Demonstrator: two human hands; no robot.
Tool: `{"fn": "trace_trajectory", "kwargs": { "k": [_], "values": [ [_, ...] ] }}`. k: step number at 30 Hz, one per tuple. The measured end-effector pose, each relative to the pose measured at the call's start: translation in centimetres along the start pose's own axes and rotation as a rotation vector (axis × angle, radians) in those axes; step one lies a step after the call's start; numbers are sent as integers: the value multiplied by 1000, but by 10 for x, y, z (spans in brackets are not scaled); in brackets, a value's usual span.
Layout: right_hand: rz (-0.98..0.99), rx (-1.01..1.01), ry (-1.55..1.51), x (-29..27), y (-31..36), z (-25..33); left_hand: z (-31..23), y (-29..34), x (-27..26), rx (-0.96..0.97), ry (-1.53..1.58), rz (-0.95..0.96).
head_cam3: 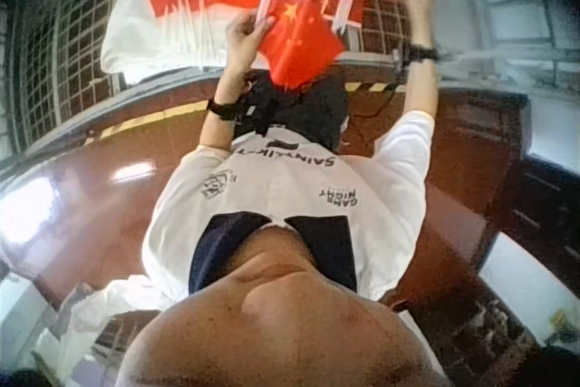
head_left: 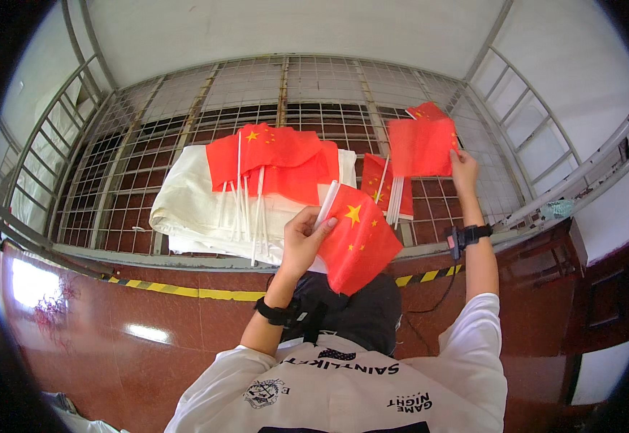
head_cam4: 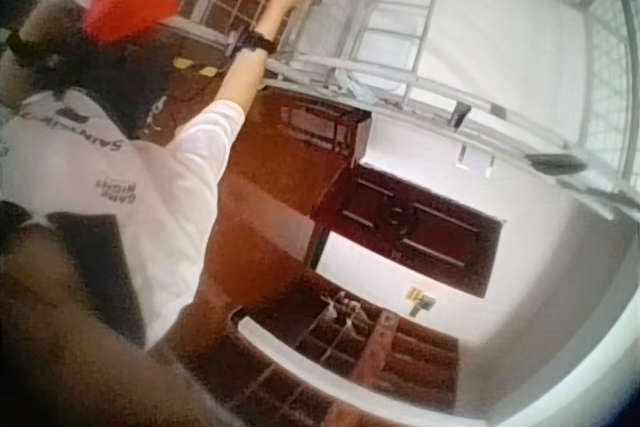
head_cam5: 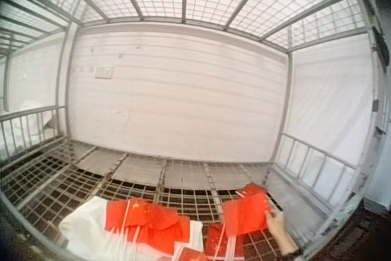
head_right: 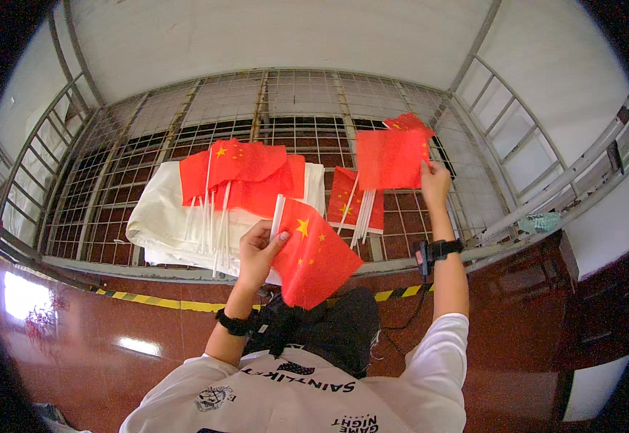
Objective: The person assembles several small flags by sliding each red fabric flag piece onto a white plastic stick.
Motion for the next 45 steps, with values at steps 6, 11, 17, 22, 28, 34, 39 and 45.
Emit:
{"fn": "trace_trajectory", "kwargs": {
  "k": [6,11,17,22,28,34,39,45],
  "values": [
    [33,243,429,2,-7,-85,5,-5,-8,-25,-135,-70],
    [-45,-218,568,26,18,-4,3,-4,1,28,-506,-46],
    [855,-40,431,149,104,53,11,-10,8,94,-814,-22],
    [852,75,417,177,119,20,10,-12,12,182,-782,30],
    [869,267,233,163,120,-1,3,-5,6,130,-757,-122],
    [194,41,-609,1,109,120,0,21,17,177,-665,-16],
    [-46,5,-895,-72,155,141,12,41,42,162,-631,130],
    [-132,27,-749,-94,180,115,19,60,61,301,-496,220]
  ]
}}
Point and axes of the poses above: each hand's wrist, its own y-axis away from the middle knuckle, its own x-axis out of the palm, z = x × y, the point moved 10 cm from there along -y, towards the middle knuckle
